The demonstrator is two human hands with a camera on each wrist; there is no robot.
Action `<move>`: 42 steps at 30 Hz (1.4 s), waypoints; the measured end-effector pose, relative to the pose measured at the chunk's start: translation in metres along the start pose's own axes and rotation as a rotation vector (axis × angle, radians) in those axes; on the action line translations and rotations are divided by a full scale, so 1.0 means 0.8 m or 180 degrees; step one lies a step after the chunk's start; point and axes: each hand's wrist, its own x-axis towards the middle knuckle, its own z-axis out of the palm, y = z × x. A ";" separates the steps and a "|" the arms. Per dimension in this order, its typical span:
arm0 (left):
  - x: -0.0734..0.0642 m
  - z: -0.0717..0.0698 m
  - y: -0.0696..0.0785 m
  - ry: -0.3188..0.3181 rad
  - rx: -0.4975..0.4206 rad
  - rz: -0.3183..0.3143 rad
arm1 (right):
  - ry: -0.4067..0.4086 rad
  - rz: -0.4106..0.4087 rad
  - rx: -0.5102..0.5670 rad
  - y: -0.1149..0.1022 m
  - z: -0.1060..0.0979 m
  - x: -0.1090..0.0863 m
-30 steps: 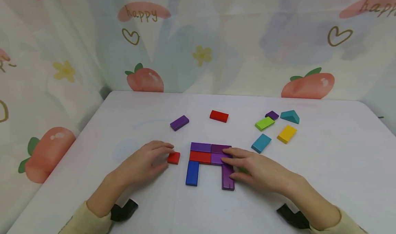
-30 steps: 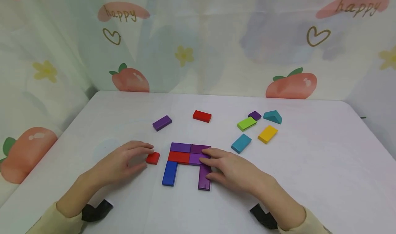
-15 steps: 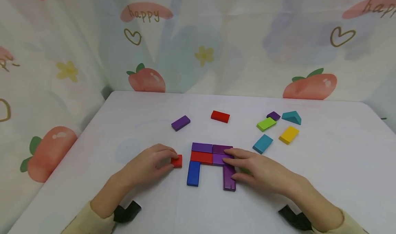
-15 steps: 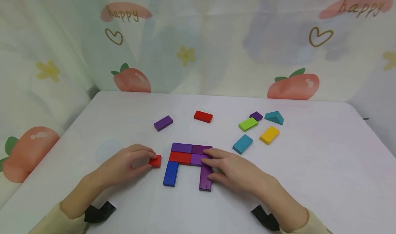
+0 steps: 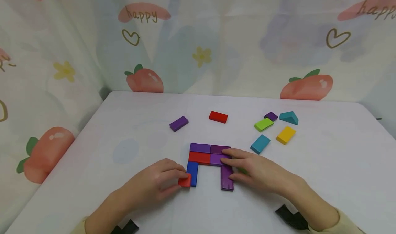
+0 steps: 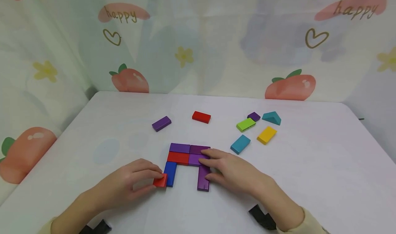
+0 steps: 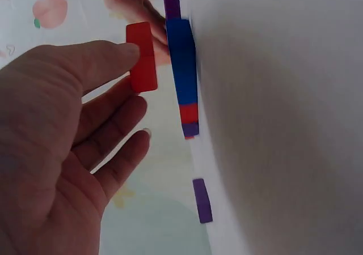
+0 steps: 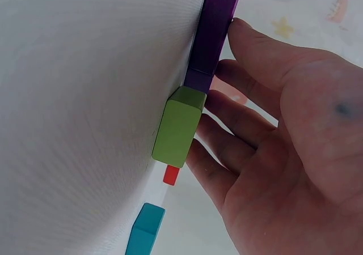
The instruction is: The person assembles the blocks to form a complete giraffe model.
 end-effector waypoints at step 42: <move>0.002 0.012 0.022 -0.0425 0.0914 0.0666 | 0.0014 -0.0001 -0.0026 -0.001 0.001 0.002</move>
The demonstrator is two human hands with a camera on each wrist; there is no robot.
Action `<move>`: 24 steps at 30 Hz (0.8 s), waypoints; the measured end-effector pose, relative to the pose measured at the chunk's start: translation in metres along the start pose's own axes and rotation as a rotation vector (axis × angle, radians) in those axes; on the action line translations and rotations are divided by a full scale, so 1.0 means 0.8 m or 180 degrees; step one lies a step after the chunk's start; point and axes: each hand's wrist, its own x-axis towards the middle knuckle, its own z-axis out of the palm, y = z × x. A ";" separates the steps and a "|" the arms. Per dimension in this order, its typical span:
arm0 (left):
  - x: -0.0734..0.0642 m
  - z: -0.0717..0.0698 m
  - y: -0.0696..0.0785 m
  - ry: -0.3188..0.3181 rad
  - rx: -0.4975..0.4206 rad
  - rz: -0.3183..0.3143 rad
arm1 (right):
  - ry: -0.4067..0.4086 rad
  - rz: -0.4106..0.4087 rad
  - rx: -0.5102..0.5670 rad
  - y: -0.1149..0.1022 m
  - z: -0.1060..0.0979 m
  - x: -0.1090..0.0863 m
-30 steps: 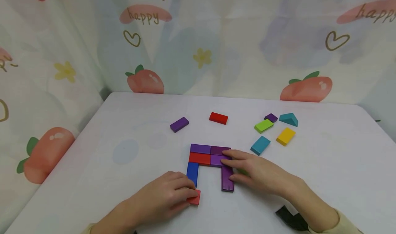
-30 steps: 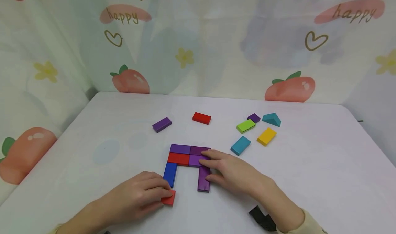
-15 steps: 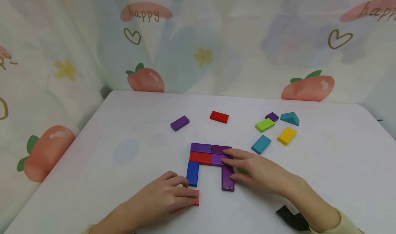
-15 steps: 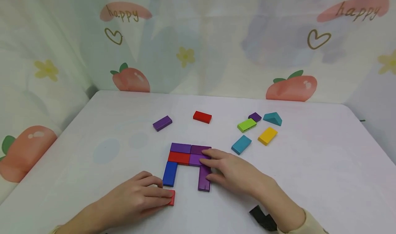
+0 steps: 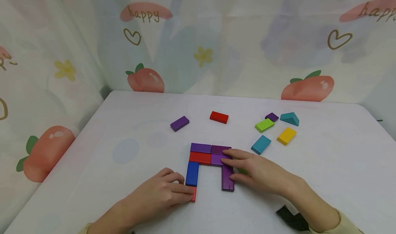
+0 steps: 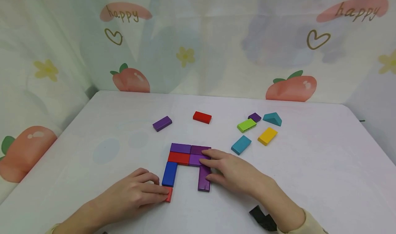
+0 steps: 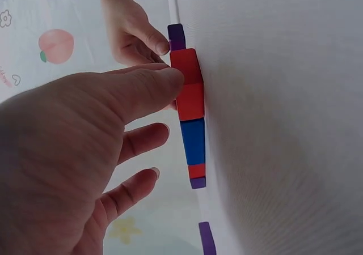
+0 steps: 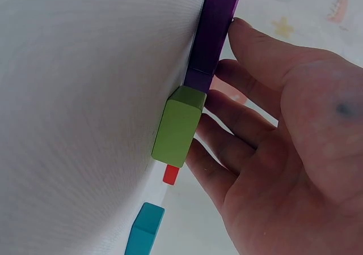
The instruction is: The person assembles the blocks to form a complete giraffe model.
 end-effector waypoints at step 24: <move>0.001 0.000 -0.002 -0.0031 -0.0400 -0.0316 | 0.0037 -0.0061 -0.0036 0.001 0.001 0.000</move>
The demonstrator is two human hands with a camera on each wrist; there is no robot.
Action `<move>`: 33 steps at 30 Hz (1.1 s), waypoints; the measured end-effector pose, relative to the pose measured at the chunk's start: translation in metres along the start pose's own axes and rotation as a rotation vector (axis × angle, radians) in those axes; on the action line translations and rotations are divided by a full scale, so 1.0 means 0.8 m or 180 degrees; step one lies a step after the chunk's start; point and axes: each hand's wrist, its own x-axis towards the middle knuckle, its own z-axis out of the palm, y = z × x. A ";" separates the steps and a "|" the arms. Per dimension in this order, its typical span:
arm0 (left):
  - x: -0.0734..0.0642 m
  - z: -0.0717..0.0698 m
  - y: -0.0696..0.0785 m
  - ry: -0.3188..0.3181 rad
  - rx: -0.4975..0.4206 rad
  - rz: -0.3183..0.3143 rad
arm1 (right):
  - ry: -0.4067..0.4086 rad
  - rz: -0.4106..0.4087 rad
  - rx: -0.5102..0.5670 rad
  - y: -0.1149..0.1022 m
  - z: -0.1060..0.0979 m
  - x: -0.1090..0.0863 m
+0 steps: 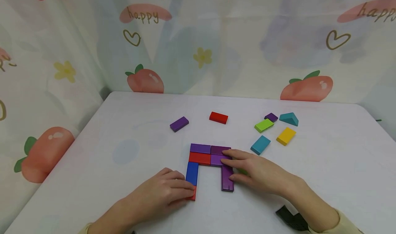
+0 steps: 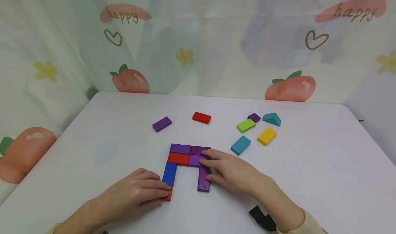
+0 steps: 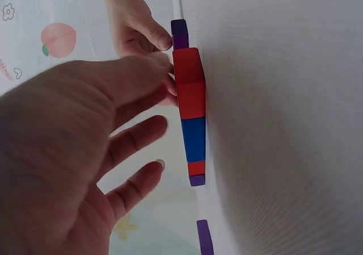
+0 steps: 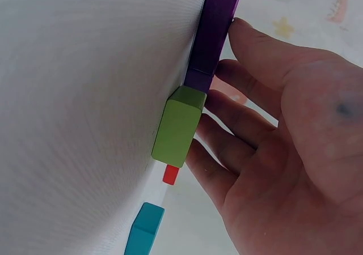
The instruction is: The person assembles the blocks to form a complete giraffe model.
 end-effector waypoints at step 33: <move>0.042 0.010 -0.076 -0.0604 -0.1005 -0.0864 | 0.0624 0.0477 -0.0157 0.020 -0.029 -0.018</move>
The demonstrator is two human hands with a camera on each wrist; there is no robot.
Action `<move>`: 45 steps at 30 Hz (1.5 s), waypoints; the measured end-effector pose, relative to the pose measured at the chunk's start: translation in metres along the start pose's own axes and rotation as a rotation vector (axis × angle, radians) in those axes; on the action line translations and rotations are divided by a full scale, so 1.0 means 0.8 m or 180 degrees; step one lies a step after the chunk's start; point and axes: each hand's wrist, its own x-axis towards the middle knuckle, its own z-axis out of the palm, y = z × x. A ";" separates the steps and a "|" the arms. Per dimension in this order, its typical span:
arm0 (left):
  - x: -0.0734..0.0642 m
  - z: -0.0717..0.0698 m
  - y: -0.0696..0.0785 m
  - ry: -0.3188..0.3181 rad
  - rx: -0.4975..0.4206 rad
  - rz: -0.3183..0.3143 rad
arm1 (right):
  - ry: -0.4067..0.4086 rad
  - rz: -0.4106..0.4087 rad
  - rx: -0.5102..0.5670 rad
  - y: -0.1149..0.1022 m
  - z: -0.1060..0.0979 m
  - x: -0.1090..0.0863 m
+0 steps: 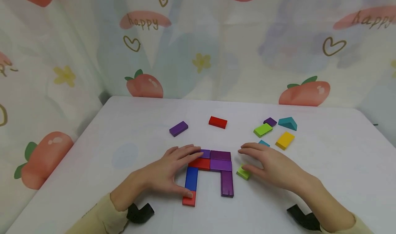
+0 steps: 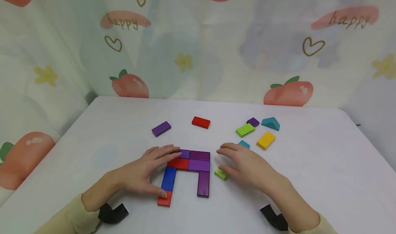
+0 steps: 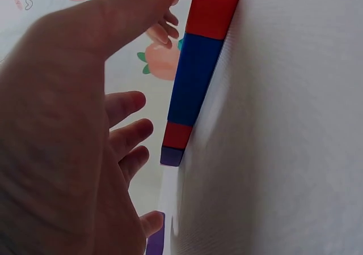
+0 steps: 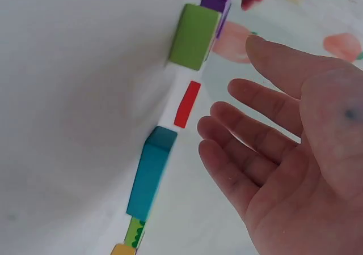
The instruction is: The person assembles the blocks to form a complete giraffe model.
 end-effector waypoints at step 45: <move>-0.002 0.001 0.000 -0.0150 -0.0014 -0.0152 | -0.0585 -0.0255 0.0336 0.014 0.004 -0.010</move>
